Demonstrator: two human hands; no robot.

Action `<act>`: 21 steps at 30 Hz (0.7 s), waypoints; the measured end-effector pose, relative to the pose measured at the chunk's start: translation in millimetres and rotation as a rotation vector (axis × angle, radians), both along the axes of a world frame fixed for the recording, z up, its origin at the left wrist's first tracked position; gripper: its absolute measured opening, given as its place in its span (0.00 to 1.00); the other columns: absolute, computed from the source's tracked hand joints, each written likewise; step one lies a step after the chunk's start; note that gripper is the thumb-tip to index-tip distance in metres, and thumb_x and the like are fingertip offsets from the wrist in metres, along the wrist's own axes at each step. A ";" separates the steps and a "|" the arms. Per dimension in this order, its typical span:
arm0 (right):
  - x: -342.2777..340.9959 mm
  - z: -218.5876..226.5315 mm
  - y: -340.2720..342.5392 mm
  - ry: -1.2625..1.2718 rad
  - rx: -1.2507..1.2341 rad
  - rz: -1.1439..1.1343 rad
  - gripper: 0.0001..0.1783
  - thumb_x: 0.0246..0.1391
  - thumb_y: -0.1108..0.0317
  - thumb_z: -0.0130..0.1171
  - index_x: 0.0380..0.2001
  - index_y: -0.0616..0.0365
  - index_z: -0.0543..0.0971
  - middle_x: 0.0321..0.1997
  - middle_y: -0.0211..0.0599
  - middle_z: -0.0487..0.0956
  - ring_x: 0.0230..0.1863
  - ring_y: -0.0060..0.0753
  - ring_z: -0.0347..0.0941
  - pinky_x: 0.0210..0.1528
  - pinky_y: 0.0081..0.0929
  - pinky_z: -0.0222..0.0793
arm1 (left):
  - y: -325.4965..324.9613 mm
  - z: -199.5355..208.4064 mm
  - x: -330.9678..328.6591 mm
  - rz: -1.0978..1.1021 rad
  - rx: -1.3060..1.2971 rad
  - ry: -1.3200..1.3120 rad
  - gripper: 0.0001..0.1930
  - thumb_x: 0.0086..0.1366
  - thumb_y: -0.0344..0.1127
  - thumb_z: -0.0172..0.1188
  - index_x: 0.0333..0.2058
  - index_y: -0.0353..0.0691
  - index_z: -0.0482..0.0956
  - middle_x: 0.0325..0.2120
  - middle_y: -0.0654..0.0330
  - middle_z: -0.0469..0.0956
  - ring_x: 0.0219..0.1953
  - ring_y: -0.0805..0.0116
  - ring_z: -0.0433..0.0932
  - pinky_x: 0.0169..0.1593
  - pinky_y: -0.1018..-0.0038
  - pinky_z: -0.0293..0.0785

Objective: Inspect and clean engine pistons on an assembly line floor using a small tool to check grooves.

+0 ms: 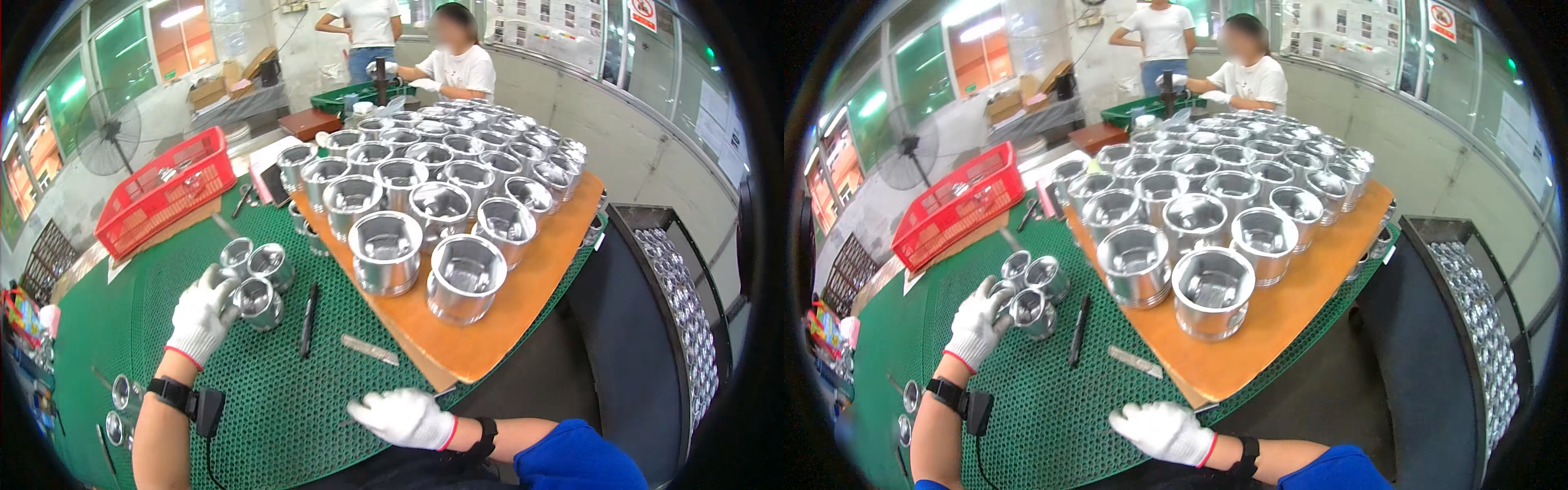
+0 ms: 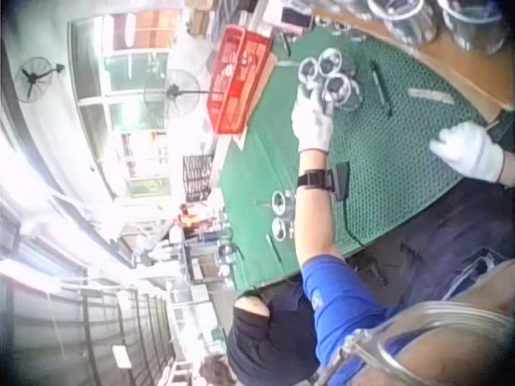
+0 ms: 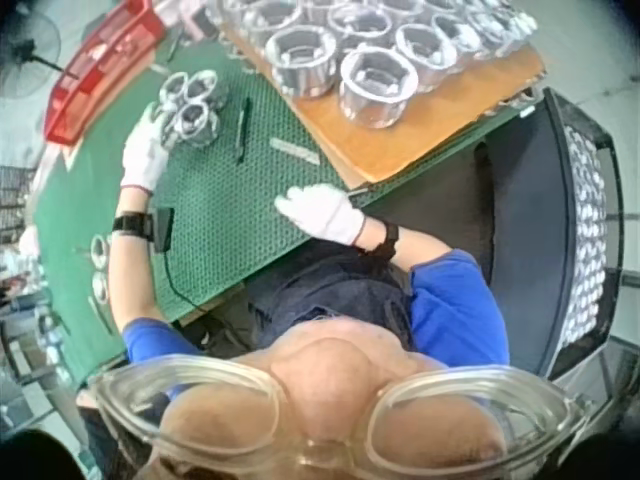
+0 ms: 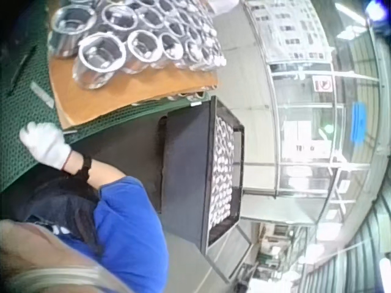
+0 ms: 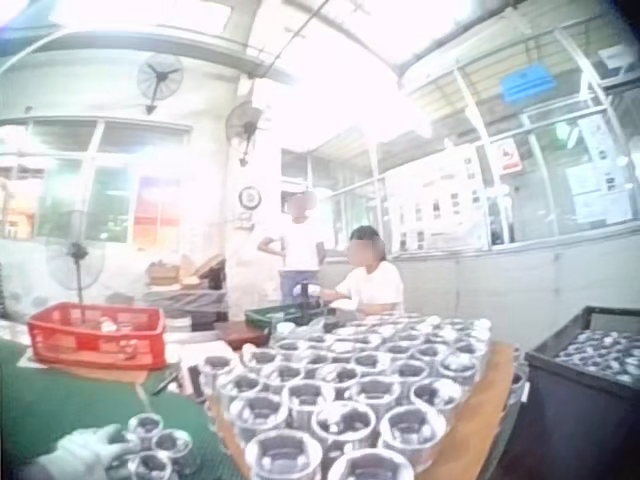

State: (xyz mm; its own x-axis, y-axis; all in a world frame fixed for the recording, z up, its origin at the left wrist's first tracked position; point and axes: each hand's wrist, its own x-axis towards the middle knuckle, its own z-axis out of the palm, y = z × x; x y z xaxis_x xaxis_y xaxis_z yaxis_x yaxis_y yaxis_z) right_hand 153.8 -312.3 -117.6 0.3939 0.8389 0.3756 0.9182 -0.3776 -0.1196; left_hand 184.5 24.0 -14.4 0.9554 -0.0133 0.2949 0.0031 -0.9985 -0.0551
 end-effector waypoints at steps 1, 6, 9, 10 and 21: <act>0.6 -0.1 -0.8 0.014 -0.008 0.011 0.13 0.51 0.66 0.54 0.41 0.52 0.74 0.24 0.30 0.69 0.20 0.27 0.74 0.20 0.27 0.71 | -4.8 -1.8 15.6 0.028 -0.037 0.039 0.25 0.55 0.40 0.65 0.54 0.56 0.73 0.60 0.44 0.65 0.52 0.41 0.75 0.53 0.57 0.74; 7.5 -1.4 0.1 0.121 0.012 0.050 0.14 0.54 0.65 0.53 0.45 0.49 0.77 0.21 0.29 0.71 0.18 0.28 0.75 0.17 0.27 0.71 | -7.5 -18.9 74.1 0.123 -0.010 0.222 0.26 0.55 0.39 0.62 0.55 0.56 0.74 0.61 0.45 0.64 0.50 0.46 0.77 0.51 0.59 0.76; 10.3 9.0 0.3 0.168 -0.066 0.060 0.15 0.54 0.65 0.53 0.46 0.49 0.77 0.21 0.29 0.71 0.17 0.28 0.75 0.16 0.26 0.71 | -4.0 -22.7 103.6 0.178 0.031 0.346 0.24 0.54 0.38 0.62 0.52 0.52 0.77 0.55 0.44 0.69 0.48 0.46 0.78 0.51 0.61 0.76; 13.2 5.6 0.4 0.173 -0.070 0.063 0.15 0.54 0.65 0.53 0.46 0.49 0.77 0.21 0.29 0.71 0.17 0.28 0.75 0.16 0.26 0.71 | -2.1 -22.1 110.2 0.243 0.004 0.420 0.22 0.53 0.37 0.62 0.50 0.50 0.79 0.52 0.44 0.73 0.47 0.47 0.78 0.51 0.61 0.76; 2.5 3.1 -4.5 0.174 0.050 0.070 0.11 0.53 0.65 0.55 0.40 0.53 0.74 0.25 0.33 0.71 0.20 0.32 0.76 0.21 0.31 0.73 | -6.6 -5.2 42.0 0.078 -0.044 0.417 0.18 0.51 0.39 0.68 0.43 0.51 0.82 0.41 0.52 0.80 0.42 0.51 0.81 0.47 0.62 0.77</act>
